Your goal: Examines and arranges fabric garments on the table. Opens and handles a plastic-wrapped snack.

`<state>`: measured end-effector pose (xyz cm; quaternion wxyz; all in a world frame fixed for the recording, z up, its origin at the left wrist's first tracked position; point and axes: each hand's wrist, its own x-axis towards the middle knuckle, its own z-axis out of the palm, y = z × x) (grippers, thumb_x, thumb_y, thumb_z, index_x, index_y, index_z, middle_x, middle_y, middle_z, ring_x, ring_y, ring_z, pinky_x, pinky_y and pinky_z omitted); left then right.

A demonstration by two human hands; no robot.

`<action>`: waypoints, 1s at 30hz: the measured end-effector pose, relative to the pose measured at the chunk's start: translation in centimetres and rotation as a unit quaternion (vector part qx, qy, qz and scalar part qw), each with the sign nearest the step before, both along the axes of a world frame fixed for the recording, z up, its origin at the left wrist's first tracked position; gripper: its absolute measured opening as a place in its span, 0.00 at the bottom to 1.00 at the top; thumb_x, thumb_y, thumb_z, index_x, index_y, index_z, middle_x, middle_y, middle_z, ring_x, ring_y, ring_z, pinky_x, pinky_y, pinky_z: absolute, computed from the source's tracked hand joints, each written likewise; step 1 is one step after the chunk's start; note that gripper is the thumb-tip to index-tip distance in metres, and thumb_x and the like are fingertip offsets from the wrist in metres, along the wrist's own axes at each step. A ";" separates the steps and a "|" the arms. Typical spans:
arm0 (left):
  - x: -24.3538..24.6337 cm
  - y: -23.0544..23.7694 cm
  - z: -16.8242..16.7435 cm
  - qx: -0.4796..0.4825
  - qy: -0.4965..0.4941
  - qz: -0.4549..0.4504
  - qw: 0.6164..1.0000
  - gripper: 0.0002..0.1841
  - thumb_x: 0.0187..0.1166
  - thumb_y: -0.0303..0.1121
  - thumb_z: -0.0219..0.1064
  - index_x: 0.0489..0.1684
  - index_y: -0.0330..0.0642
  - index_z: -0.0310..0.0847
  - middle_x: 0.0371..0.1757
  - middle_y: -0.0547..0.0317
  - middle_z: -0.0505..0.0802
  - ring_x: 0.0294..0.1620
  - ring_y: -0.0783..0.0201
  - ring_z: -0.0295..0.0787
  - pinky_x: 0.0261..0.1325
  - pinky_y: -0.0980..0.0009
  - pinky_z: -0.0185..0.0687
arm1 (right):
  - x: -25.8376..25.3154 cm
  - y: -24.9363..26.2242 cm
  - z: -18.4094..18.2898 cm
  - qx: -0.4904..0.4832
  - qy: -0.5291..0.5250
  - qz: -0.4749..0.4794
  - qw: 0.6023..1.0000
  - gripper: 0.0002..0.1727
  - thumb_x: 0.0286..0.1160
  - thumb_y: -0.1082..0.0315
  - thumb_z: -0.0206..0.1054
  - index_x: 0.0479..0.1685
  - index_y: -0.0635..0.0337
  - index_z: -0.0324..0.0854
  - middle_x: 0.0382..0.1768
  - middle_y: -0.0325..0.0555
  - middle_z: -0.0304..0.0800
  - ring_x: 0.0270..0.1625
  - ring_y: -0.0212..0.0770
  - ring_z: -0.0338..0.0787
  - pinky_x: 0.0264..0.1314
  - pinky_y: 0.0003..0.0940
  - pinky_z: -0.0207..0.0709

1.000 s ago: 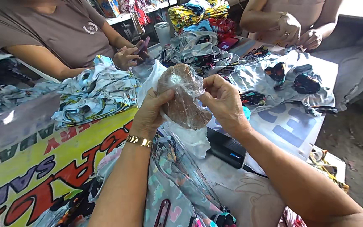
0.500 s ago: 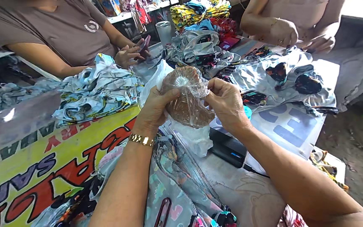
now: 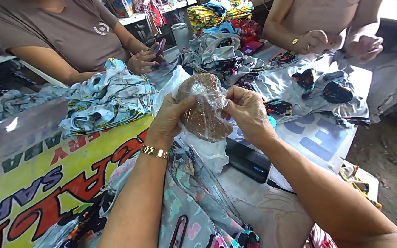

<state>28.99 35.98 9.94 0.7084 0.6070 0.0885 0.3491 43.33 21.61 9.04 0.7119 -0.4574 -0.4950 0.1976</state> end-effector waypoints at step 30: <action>-1.5 2.7 0.3 0.018 -0.041 0.080 0.996 0.07 0.80 0.28 0.67 0.50 0.48 0.84 0.41 0.63 0.97 0.42 0.69 0.96 0.51 0.68 0.94 | -0.6 0.0 -1.1 -0.025 -0.239 -0.127 0.962 0.01 0.77 0.72 0.71 0.39 0.60 0.87 0.35 0.43 0.90 0.26 0.33 0.86 0.27 0.29 0.82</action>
